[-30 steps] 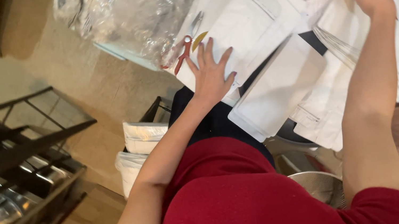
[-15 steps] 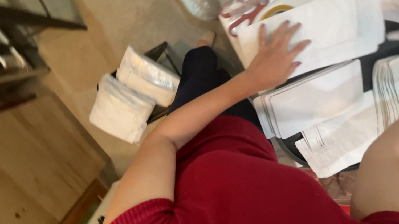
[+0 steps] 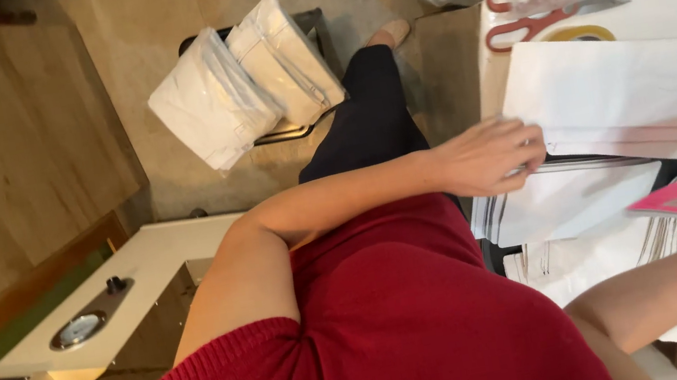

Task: The person gathers and aligns a stack of white pouches on a table, then places them into a clear plastic bag and ties the bag closed. The person handles the pouches and bag by hand without using tools.

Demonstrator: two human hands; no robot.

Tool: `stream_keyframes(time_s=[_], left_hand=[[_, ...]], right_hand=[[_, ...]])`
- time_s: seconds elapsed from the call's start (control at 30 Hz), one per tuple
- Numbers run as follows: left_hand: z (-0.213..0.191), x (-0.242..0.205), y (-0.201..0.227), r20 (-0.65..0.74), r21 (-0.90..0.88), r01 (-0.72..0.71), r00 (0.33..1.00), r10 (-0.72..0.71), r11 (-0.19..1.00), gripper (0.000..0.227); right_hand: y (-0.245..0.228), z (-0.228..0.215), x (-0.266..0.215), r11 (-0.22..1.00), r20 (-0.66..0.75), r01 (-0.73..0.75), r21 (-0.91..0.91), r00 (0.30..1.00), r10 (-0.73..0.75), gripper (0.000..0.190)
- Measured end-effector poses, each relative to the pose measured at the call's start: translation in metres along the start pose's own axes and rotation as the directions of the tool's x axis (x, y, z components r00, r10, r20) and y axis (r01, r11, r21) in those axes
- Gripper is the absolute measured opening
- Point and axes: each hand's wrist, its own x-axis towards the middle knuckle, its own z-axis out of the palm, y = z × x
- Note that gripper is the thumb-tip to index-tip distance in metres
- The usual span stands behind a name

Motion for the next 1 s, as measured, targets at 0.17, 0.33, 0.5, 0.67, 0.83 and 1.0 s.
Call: stream_keyframes(time_s=[0.17,0.33,0.5,0.67,0.83,1.0], left_hand=[[-0.03,-0.023,0.013,0.502,-0.321,0.366,0.848,-0.171,0.874,0.007],[-0.02,-0.065,-0.029,0.444,-0.213,0.55,0.791,-0.421,0.808,0.014],[-0.038,-0.09,-0.034,0.357,-0.208,0.648,0.748,-0.56,0.733,0.027],[-0.049,-0.094,-0.027,0.349,-0.277,0.653,0.752,-0.559,0.705,0.036],[-0.058,-0.083,-0.017,0.315,-0.496,0.508,0.861,-0.399,0.704,0.051],[-0.041,-0.07,-0.027,0.355,-0.473,0.464,0.878,-0.32,0.749,0.033]], right_hand=[[-0.134,0.198,-0.173,0.804,0.293,0.498,-0.326,0.862,-0.415,0.011],[-0.191,0.299,-0.238,0.574,0.576,0.628,-0.526,0.759,-0.303,0.013],[-0.201,0.351,-0.261,0.51,0.639,0.669,-0.54,0.72,-0.269,0.013],[-0.201,0.369,-0.268,0.474,0.641,0.649,-0.595,0.739,-0.206,0.014],[-0.195,0.352,-0.27,0.504,0.564,0.565,-0.653,0.807,-0.173,0.014],[-0.183,0.316,-0.27,0.557,0.482,0.494,-0.667,0.857,-0.183,0.014]])
